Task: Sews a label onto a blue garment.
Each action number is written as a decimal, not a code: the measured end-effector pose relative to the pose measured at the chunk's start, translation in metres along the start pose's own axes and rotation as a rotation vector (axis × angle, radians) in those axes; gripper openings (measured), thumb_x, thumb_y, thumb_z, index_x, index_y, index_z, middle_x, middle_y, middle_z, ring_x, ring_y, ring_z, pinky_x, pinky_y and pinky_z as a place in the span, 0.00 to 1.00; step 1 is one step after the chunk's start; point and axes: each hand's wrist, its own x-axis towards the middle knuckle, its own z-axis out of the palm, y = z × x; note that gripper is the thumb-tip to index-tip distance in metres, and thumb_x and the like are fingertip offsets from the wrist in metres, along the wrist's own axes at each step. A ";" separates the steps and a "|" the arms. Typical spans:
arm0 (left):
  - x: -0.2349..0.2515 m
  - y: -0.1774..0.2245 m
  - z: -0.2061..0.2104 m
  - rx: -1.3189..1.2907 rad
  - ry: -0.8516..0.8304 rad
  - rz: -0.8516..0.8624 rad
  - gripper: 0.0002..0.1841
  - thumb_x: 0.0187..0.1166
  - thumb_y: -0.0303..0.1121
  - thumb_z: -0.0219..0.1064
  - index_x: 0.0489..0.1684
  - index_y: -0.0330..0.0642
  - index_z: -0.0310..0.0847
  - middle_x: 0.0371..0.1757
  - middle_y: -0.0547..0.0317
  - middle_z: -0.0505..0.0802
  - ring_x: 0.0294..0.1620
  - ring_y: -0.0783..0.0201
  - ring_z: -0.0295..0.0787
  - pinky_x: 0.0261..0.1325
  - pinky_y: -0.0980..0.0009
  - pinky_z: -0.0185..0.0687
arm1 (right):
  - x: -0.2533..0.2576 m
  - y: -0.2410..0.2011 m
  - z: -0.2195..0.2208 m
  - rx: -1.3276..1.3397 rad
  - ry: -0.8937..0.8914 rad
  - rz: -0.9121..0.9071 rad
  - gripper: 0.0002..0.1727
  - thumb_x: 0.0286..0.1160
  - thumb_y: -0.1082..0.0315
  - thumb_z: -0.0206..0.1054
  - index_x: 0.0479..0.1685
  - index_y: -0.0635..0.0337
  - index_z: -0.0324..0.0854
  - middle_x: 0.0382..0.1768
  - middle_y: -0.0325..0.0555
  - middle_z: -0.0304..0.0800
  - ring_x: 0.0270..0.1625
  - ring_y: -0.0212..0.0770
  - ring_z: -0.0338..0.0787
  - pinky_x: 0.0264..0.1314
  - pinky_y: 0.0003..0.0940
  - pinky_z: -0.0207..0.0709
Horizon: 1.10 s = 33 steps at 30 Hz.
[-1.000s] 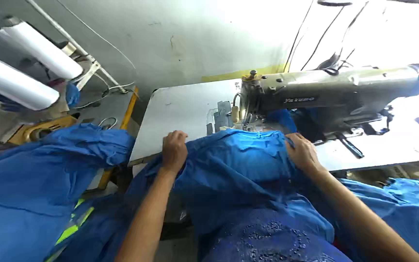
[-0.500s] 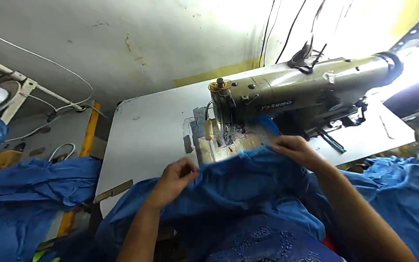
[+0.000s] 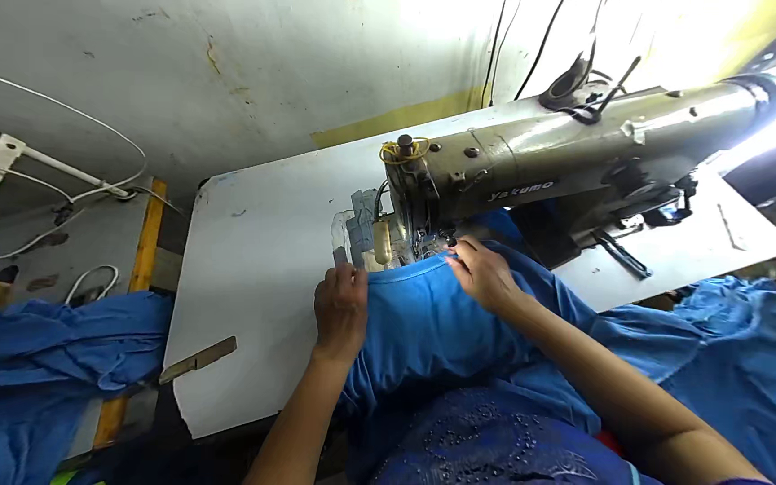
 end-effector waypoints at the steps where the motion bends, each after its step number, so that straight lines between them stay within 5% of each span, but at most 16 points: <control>1: -0.002 0.006 0.002 0.017 0.029 0.038 0.07 0.70 0.13 0.65 0.39 0.24 0.88 0.45 0.30 0.91 0.47 0.31 0.91 0.44 0.41 0.85 | 0.001 -0.004 0.006 0.086 -0.054 0.066 0.18 0.84 0.63 0.64 0.58 0.70 0.85 0.50 0.60 0.90 0.44 0.55 0.92 0.47 0.52 0.85; 3: -0.008 0.021 0.006 0.026 -0.023 0.019 0.09 0.70 0.11 0.63 0.41 0.22 0.88 0.47 0.31 0.92 0.49 0.33 0.92 0.45 0.44 0.88 | 0.007 -0.002 0.017 0.146 -0.069 0.133 0.19 0.80 0.61 0.69 0.57 0.69 0.86 0.48 0.60 0.90 0.39 0.54 0.90 0.42 0.54 0.83; 5: -0.016 0.034 0.008 0.017 -0.105 -0.067 0.14 0.73 0.12 0.61 0.53 0.21 0.87 0.58 0.29 0.91 0.58 0.33 0.91 0.54 0.45 0.87 | 0.009 0.002 0.022 0.164 -0.036 0.126 0.10 0.76 0.68 0.69 0.44 0.65 0.91 0.41 0.56 0.91 0.37 0.52 0.90 0.40 0.52 0.81; 7: -0.030 0.037 0.014 -0.035 -0.121 -0.085 0.18 0.82 0.24 0.60 0.63 0.21 0.84 0.69 0.28 0.87 0.69 0.32 0.86 0.67 0.43 0.82 | 0.007 0.007 0.020 0.159 -0.005 0.115 0.07 0.76 0.71 0.67 0.39 0.66 0.90 0.40 0.55 0.91 0.38 0.51 0.90 0.40 0.51 0.82; 11: -0.047 0.029 0.028 -0.053 -0.090 -0.050 0.32 0.86 0.47 0.54 0.76 0.24 0.75 0.80 0.32 0.79 0.80 0.32 0.75 0.80 0.40 0.69 | -0.007 0.022 -0.018 -0.121 0.016 0.235 0.10 0.78 0.70 0.63 0.45 0.71 0.84 0.44 0.63 0.90 0.40 0.61 0.93 0.39 0.59 0.85; 15: -0.048 0.030 0.031 -0.041 -0.065 -0.053 0.33 0.86 0.47 0.52 0.75 0.23 0.76 0.80 0.31 0.79 0.79 0.30 0.76 0.78 0.39 0.70 | -0.030 0.036 -0.054 -0.309 0.115 0.419 0.13 0.78 0.73 0.61 0.53 0.74 0.81 0.49 0.71 0.89 0.40 0.69 0.92 0.38 0.65 0.82; 17: -0.047 0.031 0.031 -0.050 -0.049 -0.049 0.33 0.85 0.47 0.52 0.74 0.22 0.77 0.79 0.28 0.79 0.78 0.29 0.77 0.77 0.39 0.71 | -0.042 0.036 -0.056 -0.273 0.212 0.283 0.13 0.75 0.77 0.59 0.54 0.75 0.82 0.51 0.71 0.88 0.39 0.65 0.93 0.35 0.58 0.84; 20: -0.048 0.031 0.031 -0.070 -0.020 -0.046 0.32 0.85 0.45 0.54 0.71 0.20 0.78 0.76 0.23 0.80 0.77 0.28 0.78 0.78 0.41 0.72 | -0.049 0.021 -0.037 -0.075 0.147 0.009 0.15 0.78 0.75 0.58 0.55 0.71 0.87 0.56 0.63 0.90 0.55 0.57 0.94 0.54 0.47 0.89; 23: -0.050 0.029 0.030 -0.069 -0.018 -0.038 0.31 0.85 0.45 0.54 0.70 0.21 0.79 0.74 0.25 0.82 0.77 0.28 0.77 0.79 0.42 0.71 | -0.049 0.015 -0.007 -0.064 -0.034 -0.075 0.24 0.87 0.58 0.58 0.70 0.66 0.82 0.72 0.60 0.85 0.76 0.61 0.83 0.77 0.58 0.74; 26: -0.051 0.023 0.028 -0.071 -0.056 -0.022 0.34 0.86 0.49 0.51 0.74 0.24 0.78 0.78 0.30 0.81 0.81 0.32 0.75 0.82 0.45 0.70 | -0.047 0.023 0.007 -0.173 -0.081 -0.088 0.31 0.88 0.49 0.55 0.73 0.67 0.80 0.77 0.62 0.80 0.81 0.65 0.77 0.81 0.67 0.66; 33: -0.020 0.001 0.033 -0.159 -0.150 -0.048 0.35 0.88 0.50 0.53 0.80 0.25 0.72 0.83 0.31 0.75 0.86 0.33 0.69 0.87 0.44 0.62 | -0.003 0.039 0.010 -0.176 -0.191 -0.059 0.34 0.90 0.47 0.51 0.77 0.70 0.75 0.83 0.65 0.71 0.88 0.64 0.67 0.88 0.65 0.55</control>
